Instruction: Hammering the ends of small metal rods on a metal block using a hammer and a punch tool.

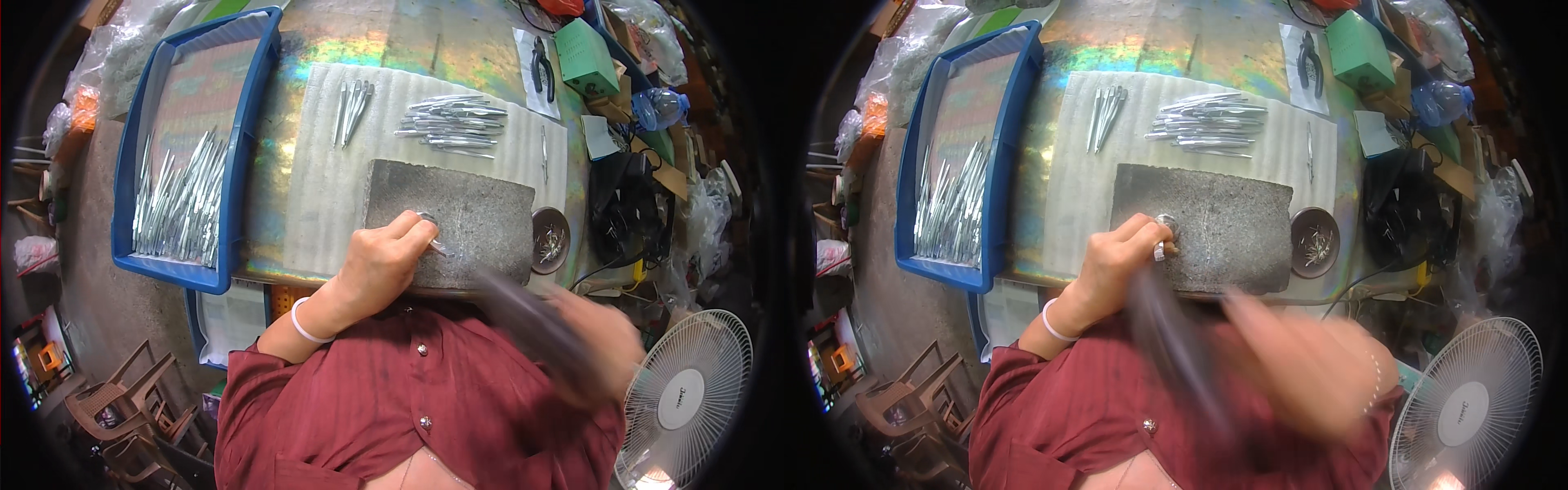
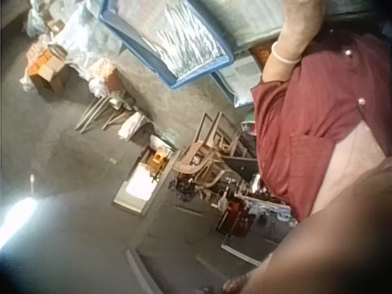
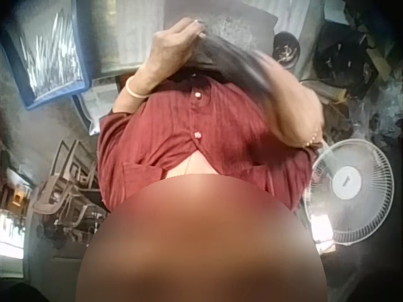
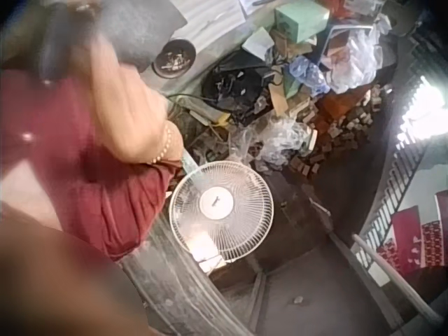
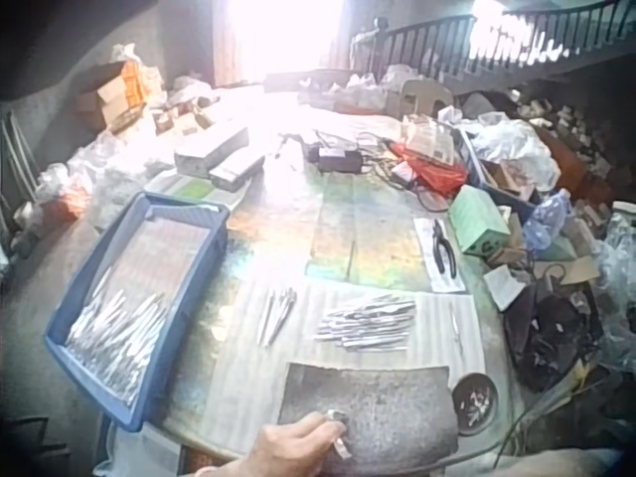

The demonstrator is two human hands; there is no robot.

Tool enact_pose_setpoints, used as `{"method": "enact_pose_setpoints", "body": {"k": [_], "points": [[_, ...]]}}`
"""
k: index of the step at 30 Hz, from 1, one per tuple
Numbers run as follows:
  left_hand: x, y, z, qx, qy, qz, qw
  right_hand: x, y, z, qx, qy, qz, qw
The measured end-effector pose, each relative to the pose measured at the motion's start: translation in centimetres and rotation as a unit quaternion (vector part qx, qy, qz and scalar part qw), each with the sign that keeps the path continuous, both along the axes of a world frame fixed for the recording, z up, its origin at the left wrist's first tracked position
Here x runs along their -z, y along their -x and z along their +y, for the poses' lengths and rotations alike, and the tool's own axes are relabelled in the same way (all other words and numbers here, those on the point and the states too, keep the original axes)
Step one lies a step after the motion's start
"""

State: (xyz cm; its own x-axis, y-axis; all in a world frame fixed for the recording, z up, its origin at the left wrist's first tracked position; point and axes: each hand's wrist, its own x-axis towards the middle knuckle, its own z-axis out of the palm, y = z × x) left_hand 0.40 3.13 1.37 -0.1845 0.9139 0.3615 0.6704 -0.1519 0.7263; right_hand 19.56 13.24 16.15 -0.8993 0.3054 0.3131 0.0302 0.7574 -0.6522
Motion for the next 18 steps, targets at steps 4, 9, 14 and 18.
{"method": "enact_pose_setpoints", "body": {"k": [4,9,14,18], "points": [[0.8,0.5,-0.7,0.007,-0.015,0.018,1.0,0.4,0.3,0.7,0.003,-0.047,-0.103,0.994],[-1.6,2.4,-1.5,0.015,0.044,-0.644,0.763,4.1,-0.6,0.9,0.135,0.009,-0.091,0.987],[-2.2,3.0,-1.3,0.041,0.026,-0.757,0.652,11.3,-1.1,1.9,0.182,-0.085,-0.166,0.965],[-1.9,2.8,-1.0,0.043,0.042,-0.768,0.637,12.7,-1.3,1.5,0.183,-0.119,-0.173,0.96]]}}
